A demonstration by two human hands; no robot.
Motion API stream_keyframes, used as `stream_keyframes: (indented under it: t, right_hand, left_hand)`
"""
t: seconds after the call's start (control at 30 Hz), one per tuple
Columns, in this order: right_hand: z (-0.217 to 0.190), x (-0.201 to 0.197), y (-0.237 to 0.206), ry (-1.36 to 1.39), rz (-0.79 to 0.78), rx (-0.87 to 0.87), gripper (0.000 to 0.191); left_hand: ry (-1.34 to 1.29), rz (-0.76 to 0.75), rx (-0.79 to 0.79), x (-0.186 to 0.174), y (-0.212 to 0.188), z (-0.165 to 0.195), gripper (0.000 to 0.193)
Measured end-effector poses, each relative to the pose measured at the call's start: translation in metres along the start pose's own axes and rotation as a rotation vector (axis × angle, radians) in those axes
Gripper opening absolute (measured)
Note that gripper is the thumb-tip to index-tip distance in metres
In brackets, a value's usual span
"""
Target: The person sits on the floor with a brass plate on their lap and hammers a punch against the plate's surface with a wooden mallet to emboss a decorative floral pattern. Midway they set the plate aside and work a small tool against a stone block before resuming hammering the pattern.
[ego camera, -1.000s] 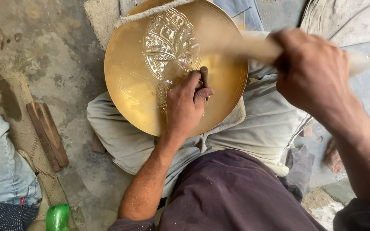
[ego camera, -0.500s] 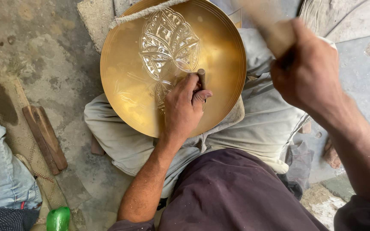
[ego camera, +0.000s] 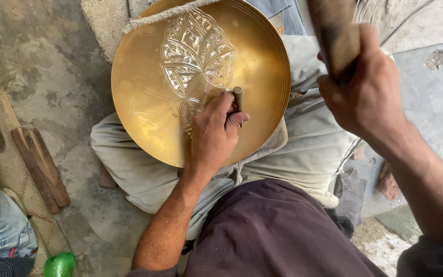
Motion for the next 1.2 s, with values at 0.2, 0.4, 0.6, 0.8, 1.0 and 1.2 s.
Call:
stream_keyframes:
  t: [0.2,0.4,0.6,0.8,1.0,1.2]
  right_hand:
    - [0.001,0.002,-0.008,-0.103,0.048,-0.257,0.038]
    - [-0.006,0.006,-0.02,-0.568,0.221,-0.547,0.032]
    - [0.01,0.015,-0.029,-0.581,-0.007,-0.275,0.021]
    - [0.027,0.015,-0.05,0.093,0.063,0.316,0.043]
    - [0.019,0.016,-0.068,0.214,0.211,0.025,0.041]
    - [0.032,0.026,-0.091,-0.274,0.206,-0.054,0.027]
  left_hand:
    - [0.03,-0.07,-0.029,0.001,0.002,-0.003,0.036]
    - [0.055,-0.114,0.01,0.0,0.004,-0.005,0.034]
    - [0.056,-0.146,0.073,-0.001,0.011,-0.001,0.034]
    - [0.056,-0.239,0.048,-0.002,0.017,0.001,0.033]
    - [0.063,-0.294,0.079,-0.005,0.021,0.004,0.032]
    - [0.049,-0.386,0.175,-0.001,0.029,0.001,0.028]
Point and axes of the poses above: each hand's wrist, its own y-axis towards the middle knuckle, its own x-axis out of the palm, z = x × y, the point moved 3 cm from there along y, towards the middle knuckle, and after that the axes turned 2 degrees about y, right-handed, at the moved point
